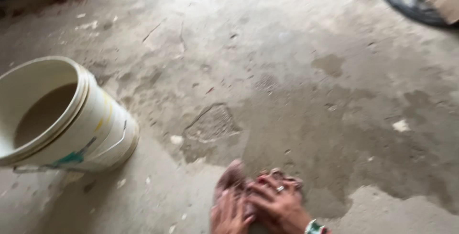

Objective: The person scrubs the concrete floor by hand with a wet cloth, repeatedly dipping and squeezing the cloth in a bucket of water.

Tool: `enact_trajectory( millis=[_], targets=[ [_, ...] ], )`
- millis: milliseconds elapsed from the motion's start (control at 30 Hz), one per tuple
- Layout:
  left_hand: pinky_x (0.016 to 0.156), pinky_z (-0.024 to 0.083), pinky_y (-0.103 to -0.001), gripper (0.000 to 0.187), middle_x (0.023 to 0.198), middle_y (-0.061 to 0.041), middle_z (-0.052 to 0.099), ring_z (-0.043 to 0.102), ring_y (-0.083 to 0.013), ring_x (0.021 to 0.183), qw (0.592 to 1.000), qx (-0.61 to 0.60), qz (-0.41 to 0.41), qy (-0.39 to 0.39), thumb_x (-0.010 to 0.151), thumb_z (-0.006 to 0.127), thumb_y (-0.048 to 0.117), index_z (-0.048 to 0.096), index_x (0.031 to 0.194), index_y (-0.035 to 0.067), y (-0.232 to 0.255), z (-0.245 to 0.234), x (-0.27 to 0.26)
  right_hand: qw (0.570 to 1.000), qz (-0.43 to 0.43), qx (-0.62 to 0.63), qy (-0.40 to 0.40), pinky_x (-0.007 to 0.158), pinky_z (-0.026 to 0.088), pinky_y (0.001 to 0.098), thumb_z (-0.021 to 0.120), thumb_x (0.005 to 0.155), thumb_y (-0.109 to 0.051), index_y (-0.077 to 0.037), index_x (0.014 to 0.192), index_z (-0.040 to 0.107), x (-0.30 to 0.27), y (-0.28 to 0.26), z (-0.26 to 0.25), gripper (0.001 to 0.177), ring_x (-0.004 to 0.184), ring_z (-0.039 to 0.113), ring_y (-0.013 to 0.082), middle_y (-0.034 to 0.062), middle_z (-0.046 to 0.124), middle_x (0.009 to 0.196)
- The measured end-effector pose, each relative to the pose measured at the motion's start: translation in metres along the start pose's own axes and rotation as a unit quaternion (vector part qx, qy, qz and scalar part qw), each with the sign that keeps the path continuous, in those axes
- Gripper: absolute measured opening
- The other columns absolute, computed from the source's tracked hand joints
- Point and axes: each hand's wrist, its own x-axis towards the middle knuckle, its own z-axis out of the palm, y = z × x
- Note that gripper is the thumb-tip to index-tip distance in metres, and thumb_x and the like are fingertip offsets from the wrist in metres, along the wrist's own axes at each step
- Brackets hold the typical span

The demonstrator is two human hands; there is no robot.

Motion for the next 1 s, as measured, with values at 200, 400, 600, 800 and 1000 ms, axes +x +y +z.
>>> enact_trajectory(
  millis=[200, 400, 600, 800, 1000],
  targets=[
    [0.122, 0.02, -0.049, 0.055, 0.166, -0.01, 0.03, 0.029, -0.0275, 0.152, 0.966, 0.147, -0.21, -0.02, 0.103, 0.038, 0.032, 0.036, 0.155, 0.015, -0.111, -0.006, -0.017, 0.999, -0.009, 0.003, -0.033, 0.108, 0.023, 0.074, 0.068, 0.087, -0.03, -0.031, 0.135, 0.062, 0.131, -0.021, 0.106, 0.049, 0.14, 0.046, 0.0358, 0.0031, 0.057, 0.147],
    [0.125, 0.02, -0.056, 0.055, 0.164, -0.011, 0.037, 0.031, -0.0299, 0.155, 0.956, 0.18, -0.229, 0.03, 0.107, 0.045, 0.037, 0.04, 0.158, 0.016, -0.283, 0.048, 0.119, 0.99, 0.133, -0.035, -0.029, 0.104, 0.029, 0.0751, 0.059, 0.095, -0.029, -0.046, 0.138, 0.058, 0.316, 0.03, 0.174, 0.047, 0.137, 0.044, 0.0319, 0.0002, 0.058, 0.138],
    [0.119, 0.024, -0.052, 0.055, 0.16, -0.014, 0.039, 0.033, -0.0371, 0.146, 0.962, 0.042, -0.265, -0.048, 0.096, 0.052, 0.039, 0.048, 0.149, 0.024, -0.291, 0.048, 0.102, 0.99, 0.137, -0.032, -0.032, 0.098, 0.031, 0.0713, 0.061, 0.096, -0.046, -0.035, 0.125, 0.067, 0.3, 0.015, 0.146, 0.031, 0.134, 0.043, 0.0338, 0.0035, 0.058, 0.136],
    [0.121, 0.028, -0.053, 0.057, 0.156, -0.023, 0.045, 0.038, -0.0411, 0.145, 0.983, -0.04, -0.176, -0.036, 0.098, 0.056, 0.032, 0.049, 0.149, 0.008, -0.181, 0.006, 0.026, 0.995, 0.039, -0.09, 0.011, 0.105, 0.032, 0.0677, 0.068, 0.085, -0.045, -0.027, 0.121, 0.072, 0.199, -0.008, 0.098, 0.039, 0.125, 0.049, 0.0354, 0.0065, 0.061, 0.125],
    [0.116, 0.021, -0.058, 0.064, 0.159, -0.02, 0.036, 0.032, -0.0355, 0.147, 0.996, -0.027, -0.022, -0.086, 0.088, 0.055, 0.03, 0.042, 0.149, 0.015, -0.004, -0.03, 0.003, 0.996, 0.025, -0.015, -0.09, 0.102, 0.039, 0.0628, 0.069, 0.089, -0.037, -0.024, 0.121, 0.067, 0.026, 0.011, -0.007, 0.034, 0.132, 0.049, 0.0321, 0.0075, 0.06, 0.139]
  ],
)
